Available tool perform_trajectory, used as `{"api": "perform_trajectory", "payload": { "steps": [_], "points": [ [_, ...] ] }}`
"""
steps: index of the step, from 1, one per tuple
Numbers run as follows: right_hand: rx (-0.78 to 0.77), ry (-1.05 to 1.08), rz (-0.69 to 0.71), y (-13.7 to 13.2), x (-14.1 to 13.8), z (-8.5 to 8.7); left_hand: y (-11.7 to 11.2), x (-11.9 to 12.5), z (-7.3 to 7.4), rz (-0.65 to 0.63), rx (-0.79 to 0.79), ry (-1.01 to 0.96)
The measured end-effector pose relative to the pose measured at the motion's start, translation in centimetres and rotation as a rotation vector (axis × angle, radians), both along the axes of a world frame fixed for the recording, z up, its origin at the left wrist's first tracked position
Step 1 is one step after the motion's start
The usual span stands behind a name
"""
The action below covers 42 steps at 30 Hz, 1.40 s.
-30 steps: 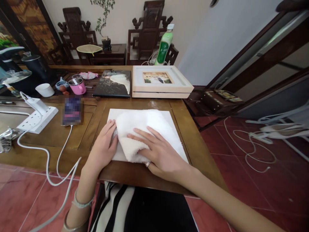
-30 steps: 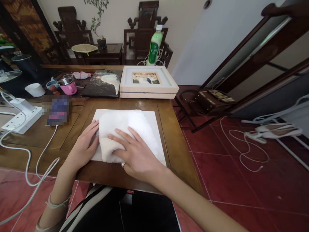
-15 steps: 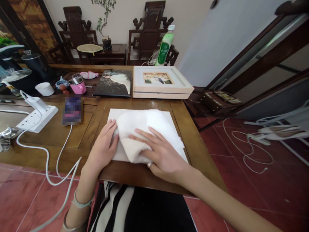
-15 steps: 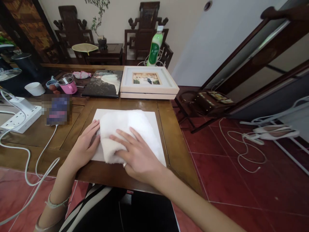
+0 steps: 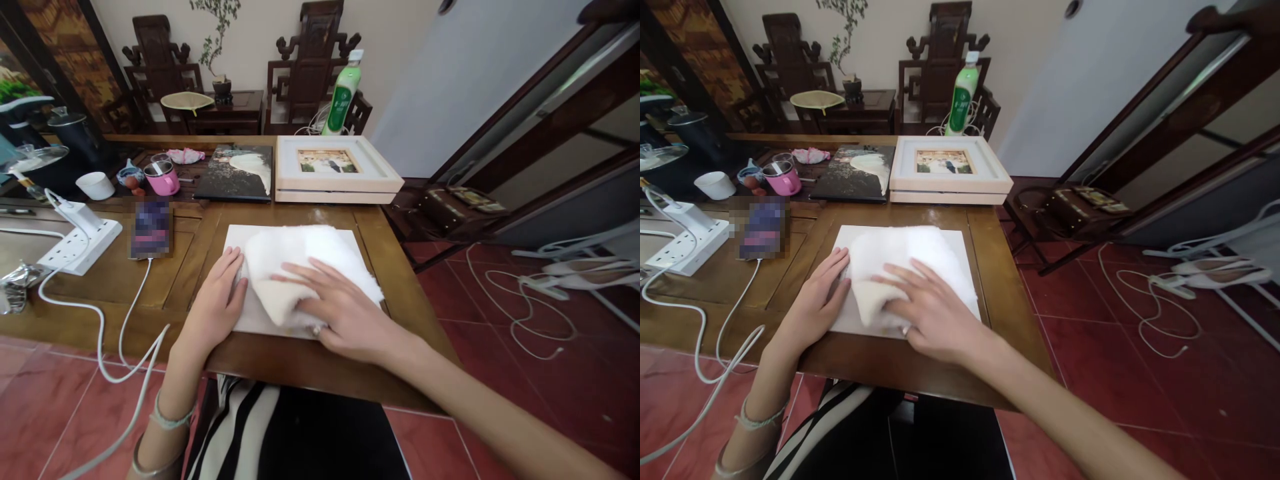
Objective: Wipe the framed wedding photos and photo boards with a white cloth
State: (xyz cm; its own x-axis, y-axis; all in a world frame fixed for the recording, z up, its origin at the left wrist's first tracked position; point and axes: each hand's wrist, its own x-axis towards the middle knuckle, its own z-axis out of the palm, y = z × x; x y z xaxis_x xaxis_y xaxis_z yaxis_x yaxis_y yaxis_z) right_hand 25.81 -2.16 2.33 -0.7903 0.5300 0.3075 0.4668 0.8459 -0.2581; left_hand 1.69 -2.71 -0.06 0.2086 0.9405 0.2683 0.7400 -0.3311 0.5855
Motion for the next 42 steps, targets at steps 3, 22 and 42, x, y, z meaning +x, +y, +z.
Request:
{"api": "perform_trajectory", "payload": {
  "steps": [3,22,42],
  "points": [
    [0.030,0.000,-0.050,3.2,-0.2,-0.3,0.0,0.0,0.0,0.011,0.000,-0.004],
    [-0.033,0.049,0.038,-5.9,-0.6,0.3,0.0,-0.2,0.0,-0.025,-0.001,0.014],
    [-0.033,-0.064,-0.166,4.0,-4.8,0.3,-0.8,0.2,0.7,0.018,0.111,-0.111]
  ]
}}
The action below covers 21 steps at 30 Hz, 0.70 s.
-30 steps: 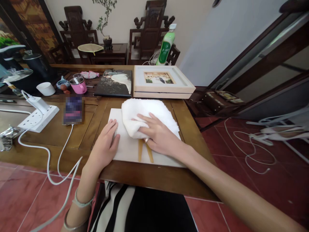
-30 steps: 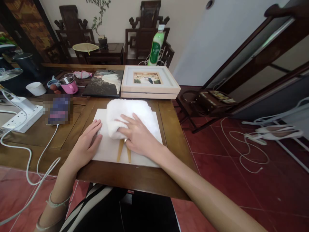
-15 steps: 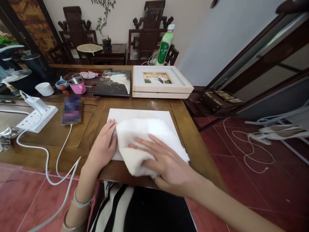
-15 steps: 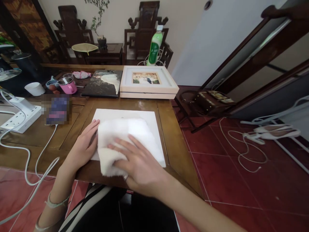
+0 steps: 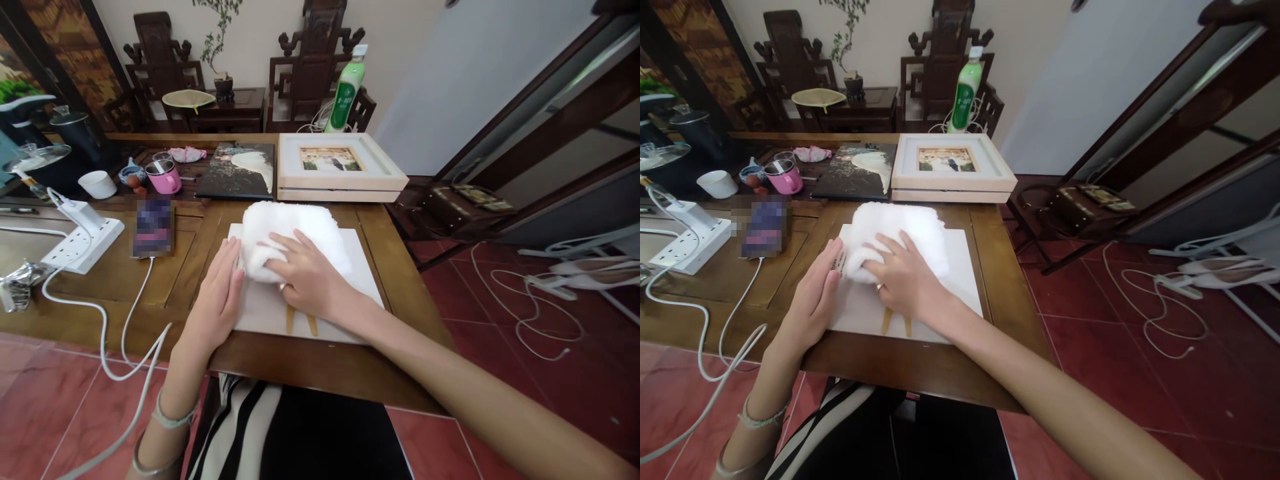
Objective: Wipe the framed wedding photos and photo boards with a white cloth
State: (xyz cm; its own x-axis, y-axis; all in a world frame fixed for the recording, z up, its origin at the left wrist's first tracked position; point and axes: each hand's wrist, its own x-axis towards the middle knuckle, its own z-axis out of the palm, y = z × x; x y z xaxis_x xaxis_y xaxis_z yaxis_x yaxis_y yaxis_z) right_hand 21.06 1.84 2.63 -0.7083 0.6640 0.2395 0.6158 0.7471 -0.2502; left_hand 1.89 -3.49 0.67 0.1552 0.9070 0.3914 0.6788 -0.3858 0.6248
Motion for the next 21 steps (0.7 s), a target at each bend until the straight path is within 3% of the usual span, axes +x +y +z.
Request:
{"api": "perform_trajectory", "payload": {
  "steps": [5,8,11,16,21],
  "points": [
    [-0.053,0.016,0.233,-5.8,1.0,0.4,-0.1,-0.1,-0.1,0.028,-0.016,-0.015],
    [-0.071,0.076,0.294,-8.8,2.8,0.5,-0.1,-0.1,-0.2,0.034,-0.074,-0.012],
    [-0.078,0.100,0.292,-10.0,4.8,1.0,0.1,-0.1,-0.4,0.029,-0.104,0.014],
    [-0.090,0.100,0.204,-8.3,7.1,1.4,0.4,-0.1,-0.7,0.034,-0.069,0.087],
    [-0.008,0.103,0.087,-3.0,7.9,0.1,0.5,-0.3,-0.8,0.030,-0.065,0.100]
  ]
}}
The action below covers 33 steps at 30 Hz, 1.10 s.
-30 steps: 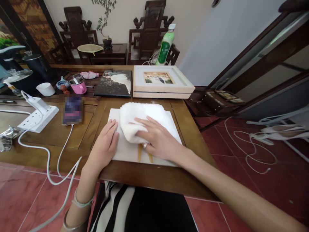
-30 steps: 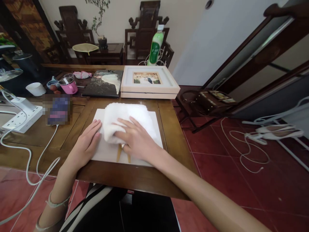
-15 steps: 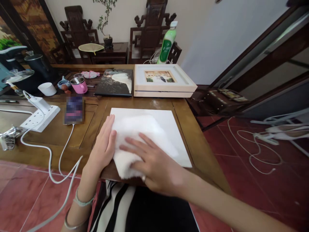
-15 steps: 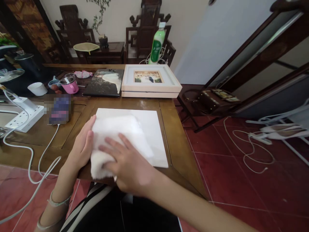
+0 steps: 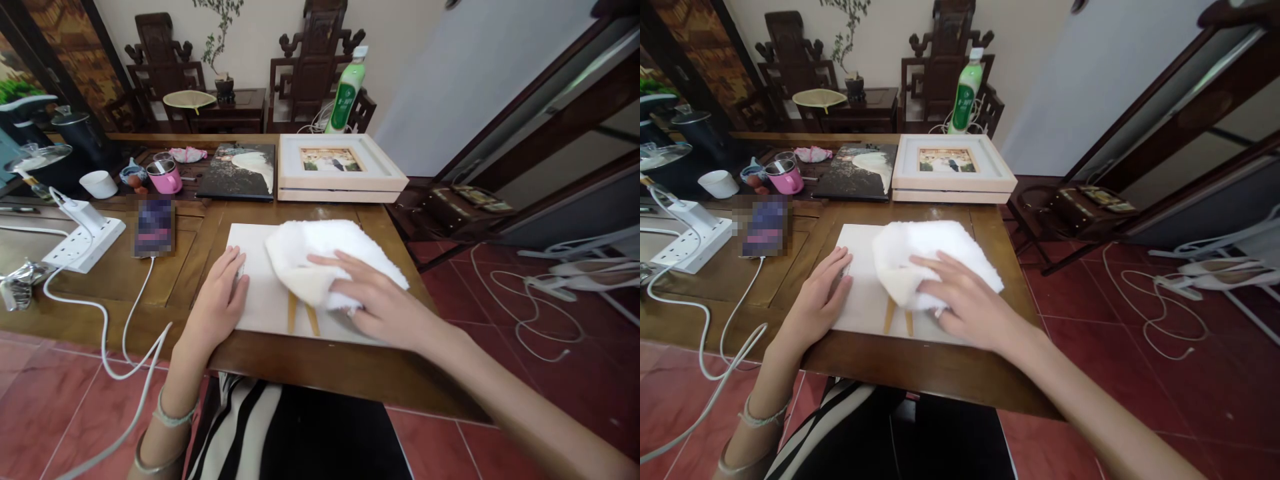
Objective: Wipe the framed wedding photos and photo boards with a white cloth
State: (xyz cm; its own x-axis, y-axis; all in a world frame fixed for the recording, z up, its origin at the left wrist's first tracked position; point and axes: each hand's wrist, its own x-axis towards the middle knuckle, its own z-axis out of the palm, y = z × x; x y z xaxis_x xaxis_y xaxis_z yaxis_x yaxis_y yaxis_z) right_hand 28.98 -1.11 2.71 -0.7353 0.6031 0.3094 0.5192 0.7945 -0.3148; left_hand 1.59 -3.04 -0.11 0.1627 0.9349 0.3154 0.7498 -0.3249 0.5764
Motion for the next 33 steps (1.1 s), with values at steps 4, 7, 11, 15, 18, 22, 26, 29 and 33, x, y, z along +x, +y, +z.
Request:
{"api": "perform_trajectory", "payload": {
  "steps": [4,7,11,15,18,22,26,29,33],
  "points": [
    [0.056,0.007,-0.107,4.3,-0.4,-0.6,0.0,0.0,0.1,-0.005,-0.013,-0.002],
    [0.079,-0.003,-0.167,5.9,-1.0,-0.8,0.0,0.0,0.0,-0.007,-0.006,-0.003],
    [0.090,-0.010,-0.186,5.6,-1.4,-1.3,0.0,-0.1,-0.1,-0.009,-0.001,-0.003],
    [0.118,-0.030,-0.194,3.2,-0.9,-1.7,0.0,-0.2,-0.1,-0.015,-0.004,-0.001],
    [0.146,-0.023,-0.159,1.0,-0.1,-1.5,0.0,-0.2,-0.2,-0.013,-0.007,-0.003],
    [0.125,-0.008,-0.115,-2.4,0.7,-1.0,0.0,-0.1,-0.2,-0.011,-0.007,0.004],
    [0.078,-0.005,-0.069,-5.9,1.2,-0.3,0.0,0.0,-0.2,-0.008,-0.009,0.014],
    [0.072,-0.014,-0.004,-8.0,1.4,0.2,0.0,0.1,-0.2,0.003,-0.004,0.012],
    [0.073,-0.010,0.063,-9.0,1.7,0.5,0.1,0.2,-0.2,0.008,-0.001,0.012]
  ]
}}
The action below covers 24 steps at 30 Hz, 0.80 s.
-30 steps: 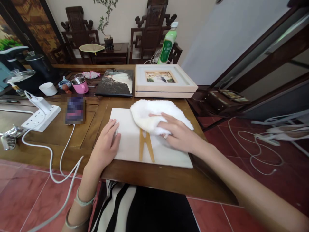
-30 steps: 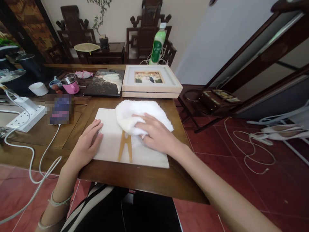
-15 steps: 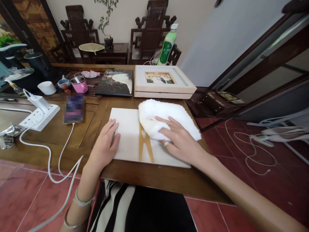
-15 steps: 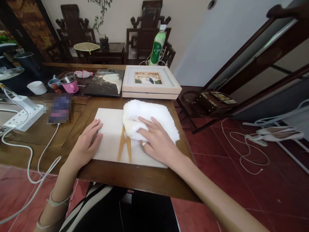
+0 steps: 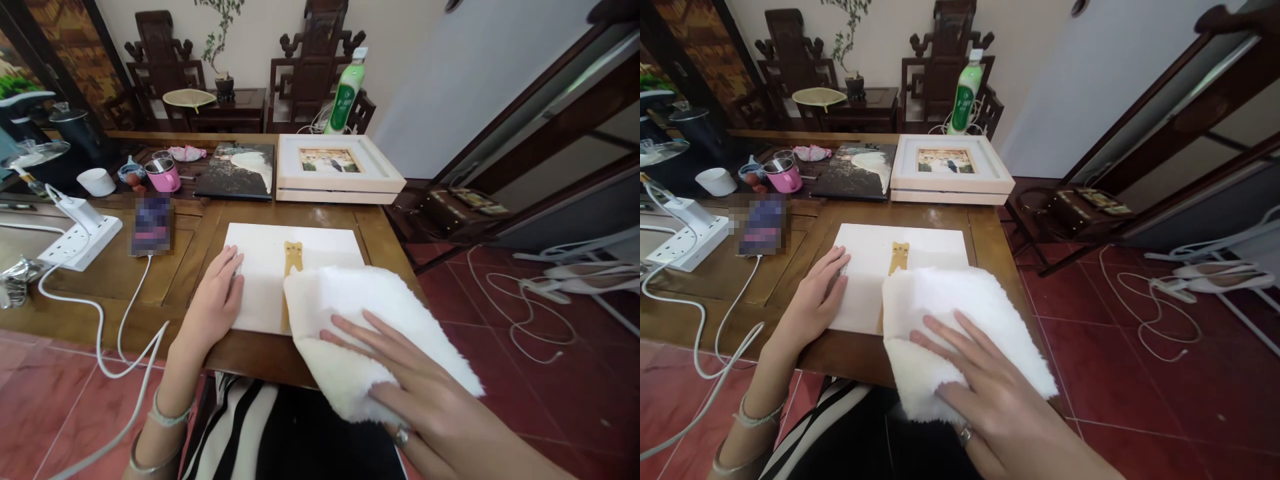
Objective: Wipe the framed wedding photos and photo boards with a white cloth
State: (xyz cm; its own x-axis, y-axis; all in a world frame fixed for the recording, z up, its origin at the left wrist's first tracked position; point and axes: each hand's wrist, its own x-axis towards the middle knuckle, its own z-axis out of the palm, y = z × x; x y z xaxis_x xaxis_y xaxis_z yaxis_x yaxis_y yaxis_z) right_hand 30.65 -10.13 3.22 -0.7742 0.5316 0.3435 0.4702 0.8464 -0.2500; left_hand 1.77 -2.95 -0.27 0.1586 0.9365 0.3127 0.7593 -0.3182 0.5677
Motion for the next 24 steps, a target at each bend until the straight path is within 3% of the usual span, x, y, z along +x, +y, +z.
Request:
{"api": "perform_trajectory", "payload": {
  "steps": [4,11,14,18,24],
  "points": [
    [-0.006,-0.024,-0.045,2.1,-0.1,-0.5,0.0,0.0,0.0,-0.006,0.012,-0.002],
    [0.061,-0.046,-0.157,11.7,-0.9,-1.8,0.0,-0.1,0.0,-0.014,0.015,-0.008],
    [0.075,-0.053,-0.254,14.2,-1.7,-2.1,0.0,-0.1,-0.1,-0.013,0.017,-0.013],
    [0.080,-0.056,-0.307,13.3,-2.3,-2.2,0.0,-0.1,0.0,-0.018,0.018,-0.009],
    [0.049,-0.047,-0.221,5.9,-1.6,-1.1,0.0,-0.2,0.1,-0.012,0.006,-0.015]
  ]
}}
